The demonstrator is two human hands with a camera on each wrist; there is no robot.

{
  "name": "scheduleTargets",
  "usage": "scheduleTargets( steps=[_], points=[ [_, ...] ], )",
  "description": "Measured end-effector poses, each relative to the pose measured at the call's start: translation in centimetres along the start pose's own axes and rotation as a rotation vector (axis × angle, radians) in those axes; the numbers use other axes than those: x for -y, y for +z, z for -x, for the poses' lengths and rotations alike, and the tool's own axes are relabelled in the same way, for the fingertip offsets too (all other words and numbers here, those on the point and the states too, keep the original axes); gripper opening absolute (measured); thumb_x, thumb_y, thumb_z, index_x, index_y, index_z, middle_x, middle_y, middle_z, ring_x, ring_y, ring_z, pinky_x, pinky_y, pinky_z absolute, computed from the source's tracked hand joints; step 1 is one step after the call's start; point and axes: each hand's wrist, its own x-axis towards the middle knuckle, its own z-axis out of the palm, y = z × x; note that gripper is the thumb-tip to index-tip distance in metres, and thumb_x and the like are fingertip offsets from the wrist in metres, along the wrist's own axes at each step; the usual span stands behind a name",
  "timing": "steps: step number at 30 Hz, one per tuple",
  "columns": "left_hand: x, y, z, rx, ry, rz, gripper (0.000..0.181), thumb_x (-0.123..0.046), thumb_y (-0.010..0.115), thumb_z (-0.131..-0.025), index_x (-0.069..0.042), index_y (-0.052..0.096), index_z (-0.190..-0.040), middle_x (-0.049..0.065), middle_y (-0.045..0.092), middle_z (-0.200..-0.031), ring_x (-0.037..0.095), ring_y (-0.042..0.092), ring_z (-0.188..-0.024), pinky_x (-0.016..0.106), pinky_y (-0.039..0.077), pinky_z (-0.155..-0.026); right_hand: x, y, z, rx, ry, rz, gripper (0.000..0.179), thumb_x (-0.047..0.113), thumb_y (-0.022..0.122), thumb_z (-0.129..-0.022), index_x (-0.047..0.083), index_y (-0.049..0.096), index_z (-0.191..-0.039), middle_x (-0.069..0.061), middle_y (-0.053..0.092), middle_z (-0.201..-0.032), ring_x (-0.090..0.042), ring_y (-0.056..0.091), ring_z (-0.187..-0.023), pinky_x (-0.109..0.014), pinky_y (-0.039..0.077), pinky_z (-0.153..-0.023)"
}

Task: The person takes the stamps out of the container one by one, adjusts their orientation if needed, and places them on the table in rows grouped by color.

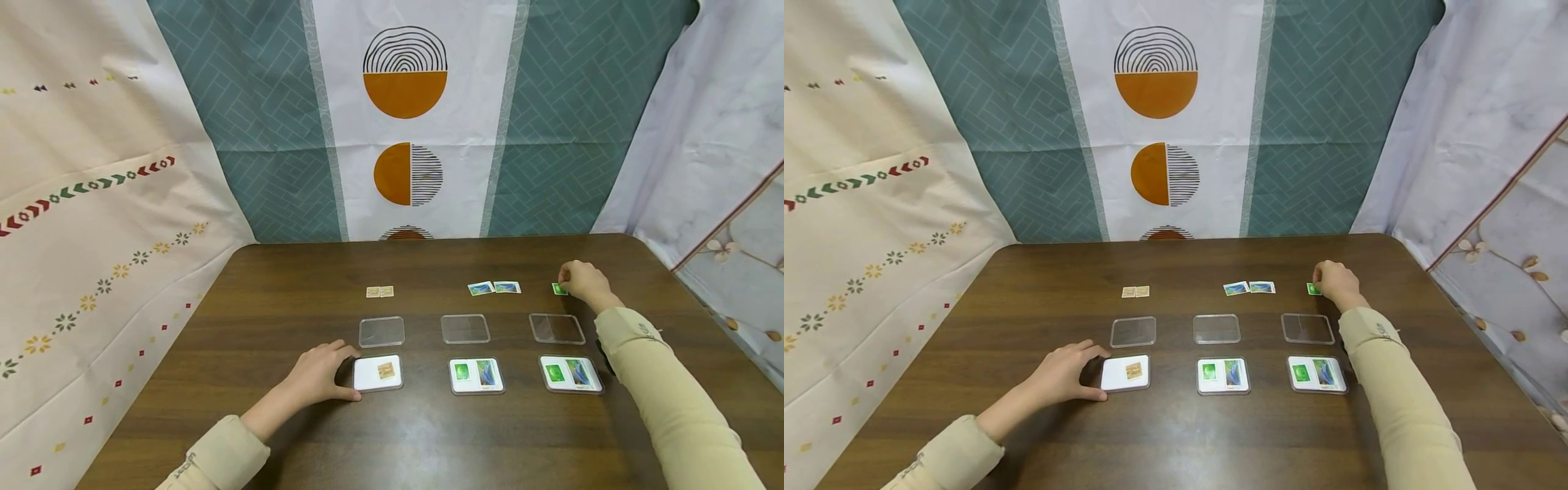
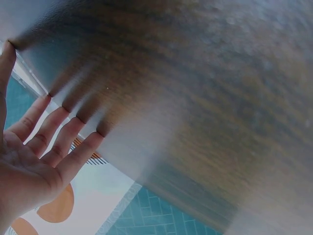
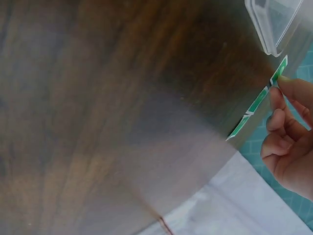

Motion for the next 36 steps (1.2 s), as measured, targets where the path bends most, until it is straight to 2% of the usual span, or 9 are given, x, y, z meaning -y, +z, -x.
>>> scheduleTargets(
  steps=[7, 31, 36],
  points=[
    [0.0, -0.1, 0.0, -0.005, 0.008, -0.003, 0.063, -0.046, 0.084, -0.059, -0.013, 0.065, -0.108, 0.001, 0.063, -0.096, 0.025, 0.062, -0.085, 0.043, 0.049, -0.067, -0.3, -0.1, 0.5, -0.025, -0.012, -0.024, 0.005, 0.007, 0.06, -0.081, 0.003, 0.059, -0.078, -0.009, 0.059, -0.066, -0.028, 0.055, -0.066, -0.041, 0.042, -0.057],
    [0.0, -0.1, -0.1, -0.002, 0.001, -0.003, 0.064, -0.046, 0.084, -0.059, -0.012, 0.065, -0.108, 0.002, 0.063, -0.098, 0.026, 0.062, -0.085, 0.043, 0.049, -0.068, -0.3, -0.5, 1.4, -0.027, -0.053, -0.032, 0.007, 0.008, 0.061, -0.083, 0.003, 0.059, -0.08, -0.009, 0.058, -0.068, -0.025, 0.052, -0.063, -0.039, 0.04, -0.056],
    [0.0, 0.0, 0.0, 0.0, 0.002, -0.002, 0.063, -0.046, 0.084, -0.059, -0.012, 0.065, -0.108, 0.002, 0.063, -0.098, 0.025, 0.062, -0.085, 0.043, 0.049, -0.068, -0.2, -0.6, 1.8, -0.014, -0.056, -0.031, 0.007, 0.009, 0.061, -0.083, 0.002, 0.059, -0.081, -0.012, 0.06, -0.073, -0.026, 0.052, -0.065, -0.039, 0.04, -0.056]
  ],
)
